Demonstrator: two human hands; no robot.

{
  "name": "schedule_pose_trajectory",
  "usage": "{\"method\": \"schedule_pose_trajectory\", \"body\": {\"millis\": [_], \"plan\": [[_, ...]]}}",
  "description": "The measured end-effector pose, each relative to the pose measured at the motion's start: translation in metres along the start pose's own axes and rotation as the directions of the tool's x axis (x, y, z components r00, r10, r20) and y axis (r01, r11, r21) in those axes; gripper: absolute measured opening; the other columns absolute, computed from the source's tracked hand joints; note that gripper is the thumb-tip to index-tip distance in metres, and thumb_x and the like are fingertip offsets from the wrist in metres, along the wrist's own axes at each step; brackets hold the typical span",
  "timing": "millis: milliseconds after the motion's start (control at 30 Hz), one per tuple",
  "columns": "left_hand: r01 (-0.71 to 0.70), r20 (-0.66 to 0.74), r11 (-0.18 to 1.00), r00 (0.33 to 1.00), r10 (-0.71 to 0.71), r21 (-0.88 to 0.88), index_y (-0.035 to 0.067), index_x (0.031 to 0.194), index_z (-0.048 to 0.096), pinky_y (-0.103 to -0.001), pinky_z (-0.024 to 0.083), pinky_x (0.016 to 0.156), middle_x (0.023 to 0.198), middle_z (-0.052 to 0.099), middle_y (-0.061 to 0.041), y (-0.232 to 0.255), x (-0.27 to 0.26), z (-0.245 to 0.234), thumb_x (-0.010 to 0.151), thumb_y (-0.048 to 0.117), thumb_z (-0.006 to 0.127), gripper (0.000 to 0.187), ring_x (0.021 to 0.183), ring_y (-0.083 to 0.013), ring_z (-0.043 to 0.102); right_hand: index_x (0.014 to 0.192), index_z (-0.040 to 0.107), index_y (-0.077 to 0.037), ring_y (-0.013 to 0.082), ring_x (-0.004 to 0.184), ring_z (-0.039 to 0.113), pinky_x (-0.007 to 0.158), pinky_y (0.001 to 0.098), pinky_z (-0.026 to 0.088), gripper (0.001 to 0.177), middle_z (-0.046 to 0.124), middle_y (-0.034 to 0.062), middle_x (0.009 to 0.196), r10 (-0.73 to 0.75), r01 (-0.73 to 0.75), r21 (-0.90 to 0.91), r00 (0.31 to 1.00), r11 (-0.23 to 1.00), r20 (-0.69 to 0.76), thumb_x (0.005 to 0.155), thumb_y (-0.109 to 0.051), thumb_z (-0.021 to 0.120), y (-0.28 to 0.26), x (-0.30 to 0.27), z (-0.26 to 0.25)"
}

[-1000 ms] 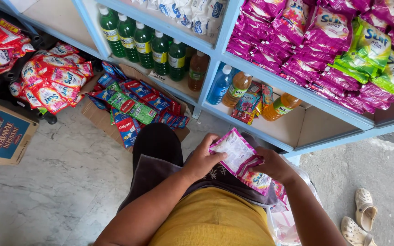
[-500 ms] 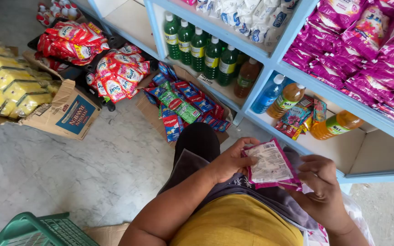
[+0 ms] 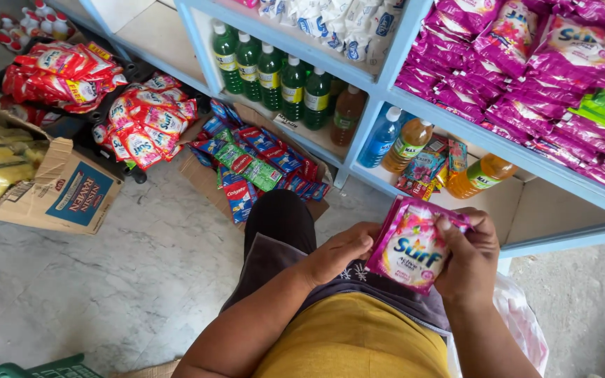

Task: Organizing and sorting laundry detergent sachets and other products on retail shelves.

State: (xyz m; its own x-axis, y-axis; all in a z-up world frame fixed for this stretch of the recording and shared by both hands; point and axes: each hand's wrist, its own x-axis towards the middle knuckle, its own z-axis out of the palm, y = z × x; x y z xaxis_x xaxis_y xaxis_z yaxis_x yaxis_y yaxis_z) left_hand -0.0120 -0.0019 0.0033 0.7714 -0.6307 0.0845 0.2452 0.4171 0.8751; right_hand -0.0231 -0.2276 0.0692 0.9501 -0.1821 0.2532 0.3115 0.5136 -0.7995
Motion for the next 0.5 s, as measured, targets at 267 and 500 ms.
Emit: {"method": "schedule_pose_trajectory", "body": {"millis": [267, 500], "plan": [[0.073, 0.041, 0.994, 0.996, -0.076, 0.078, 0.006, 0.149, 0.039, -0.027, 0.058, 0.068, 0.119, 0.061, -0.006, -0.055, 0.046, 0.034, 0.101, 0.022, 0.063, 0.055, 0.086, -0.0117, 0.065, 0.096, 0.06, -0.007, 0.0145, 0.085, 0.069, 0.084, 0.0316, 0.059, 0.017, 0.071, 0.008, 0.097, 0.037, -0.055, -0.044, 0.94, 0.998, -0.339, 0.099, 0.007, 0.069, 0.016, 0.005, -0.059], [0.357, -0.217, 0.874, 0.93, -0.298, 0.329, 0.003, 0.136, 0.048, -0.033, 0.05, 0.043, 0.091, 0.066, -0.012, -0.156, 0.085, 0.021, 0.096, 0.017, 0.065, 0.045, 0.051, -0.0191, 0.065, 0.117, 0.063, -0.012, 0.0143, 0.086, 0.062, 0.066, 0.0366, 0.052, 0.022, 0.065, -0.0007, 0.097, 0.43, -0.606, -0.152, 0.698, 0.781, -0.572, 0.097, -0.019, 0.062, 0.04, -0.003, -0.17]]}}
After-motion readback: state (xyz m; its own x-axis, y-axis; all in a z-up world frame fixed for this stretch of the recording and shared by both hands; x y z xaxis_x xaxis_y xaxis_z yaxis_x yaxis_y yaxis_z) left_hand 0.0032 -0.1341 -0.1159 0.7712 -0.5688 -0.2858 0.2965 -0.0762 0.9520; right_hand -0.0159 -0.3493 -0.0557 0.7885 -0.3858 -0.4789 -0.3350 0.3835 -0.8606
